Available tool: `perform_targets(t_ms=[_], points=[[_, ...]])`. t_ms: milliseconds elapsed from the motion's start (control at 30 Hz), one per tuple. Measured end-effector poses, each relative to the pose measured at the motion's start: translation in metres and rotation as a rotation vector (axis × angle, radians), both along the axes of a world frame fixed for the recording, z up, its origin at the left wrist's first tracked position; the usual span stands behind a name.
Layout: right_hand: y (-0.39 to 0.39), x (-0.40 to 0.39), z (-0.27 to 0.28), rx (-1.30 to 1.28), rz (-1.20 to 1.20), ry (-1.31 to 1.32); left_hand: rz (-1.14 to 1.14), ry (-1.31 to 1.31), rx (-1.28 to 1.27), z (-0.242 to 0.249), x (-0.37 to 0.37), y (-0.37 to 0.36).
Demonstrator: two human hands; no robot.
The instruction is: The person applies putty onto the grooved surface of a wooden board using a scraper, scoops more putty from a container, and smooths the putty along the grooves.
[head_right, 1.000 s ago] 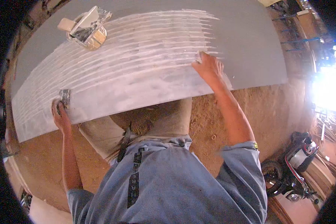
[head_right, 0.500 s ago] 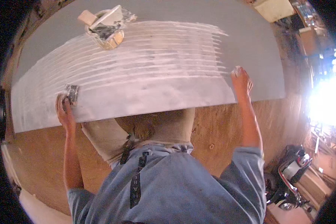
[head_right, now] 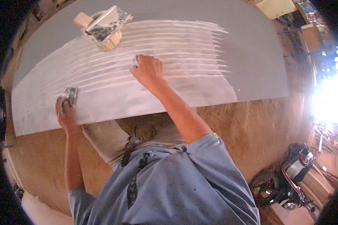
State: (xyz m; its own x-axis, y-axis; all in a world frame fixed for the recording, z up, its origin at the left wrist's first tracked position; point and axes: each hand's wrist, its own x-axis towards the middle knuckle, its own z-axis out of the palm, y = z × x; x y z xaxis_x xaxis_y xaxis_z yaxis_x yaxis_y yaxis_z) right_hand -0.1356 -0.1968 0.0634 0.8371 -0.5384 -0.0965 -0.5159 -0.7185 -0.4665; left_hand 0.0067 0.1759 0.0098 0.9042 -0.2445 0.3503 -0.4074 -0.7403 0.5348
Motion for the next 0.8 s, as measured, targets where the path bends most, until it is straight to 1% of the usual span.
perform_targets(t_ms=[33, 100, 167, 200, 300, 367, 400, 467, 533, 600, 667, 700, 767, 800], points=[[-0.01, -0.008, -0.003, 0.004, -0.011, 0.007, -0.005, 0.0, 0.01, 0.002, -0.001, 0.001], [-0.045, -0.03, -0.008, -0.111, -0.027, 0.003, -0.01, 0.004, -0.017, 0.001, 0.0, 0.0], [-0.085, -0.059, -0.004, -0.029, -0.094, 0.107, 0.003, 0.013, -0.013, 0.001, -0.001, -0.003], [-0.104, -0.076, -0.002, -0.025, -0.102, 0.109, 0.023, 0.023, -0.006, 0.003, -0.003, -0.004], [-0.154, -0.123, 0.004, -0.132, -0.274, 0.272, 0.009, 0.032, -0.014, 0.007, -0.004, -0.008], [-0.173, -0.146, 0.013, -0.205, -0.336, 0.291, -0.017, 0.006, -0.006, -0.004, 0.002, 0.001], [-0.183, -0.156, 0.015, -0.202, -0.337, 0.288, -0.039, -0.019, 0.0, -0.006, 0.005, 0.005], [-0.205, -0.175, 0.016, -0.341, -0.4, 0.325, -0.05, -0.025, 0.023, 0.001, 0.003, 0.002], [-0.234, -0.202, 0.013, -0.408, -0.453, 0.337, -0.05, -0.028, 0.039, -0.001, 0.003, 0.002], [-0.241, -0.216, 0.028, -0.3, -0.54, 0.281, 0.003, 0.011, -0.03, -0.014, 0.007, 0.009], [-0.238, -0.217, 0.024, -0.26, -0.523, 0.134, 0.038, -0.027, 0.01, -0.001, -0.001, -0.001], [-0.214, -0.206, 0.026, -0.093, -0.59, -0.005, 0.034, -0.021, 0.01, 0.003, -0.004, -0.003], [-0.164, -0.172, 0.011, 0.16, -0.698, -0.257, 0.029, 0.009, 0.016, 0.004, -0.001, 0.001], [-0.139, -0.152, 0.006, 0.267, -0.665, -0.31, 0.05, -0.005, 0.014, 0.006, -0.001, 0.003]])
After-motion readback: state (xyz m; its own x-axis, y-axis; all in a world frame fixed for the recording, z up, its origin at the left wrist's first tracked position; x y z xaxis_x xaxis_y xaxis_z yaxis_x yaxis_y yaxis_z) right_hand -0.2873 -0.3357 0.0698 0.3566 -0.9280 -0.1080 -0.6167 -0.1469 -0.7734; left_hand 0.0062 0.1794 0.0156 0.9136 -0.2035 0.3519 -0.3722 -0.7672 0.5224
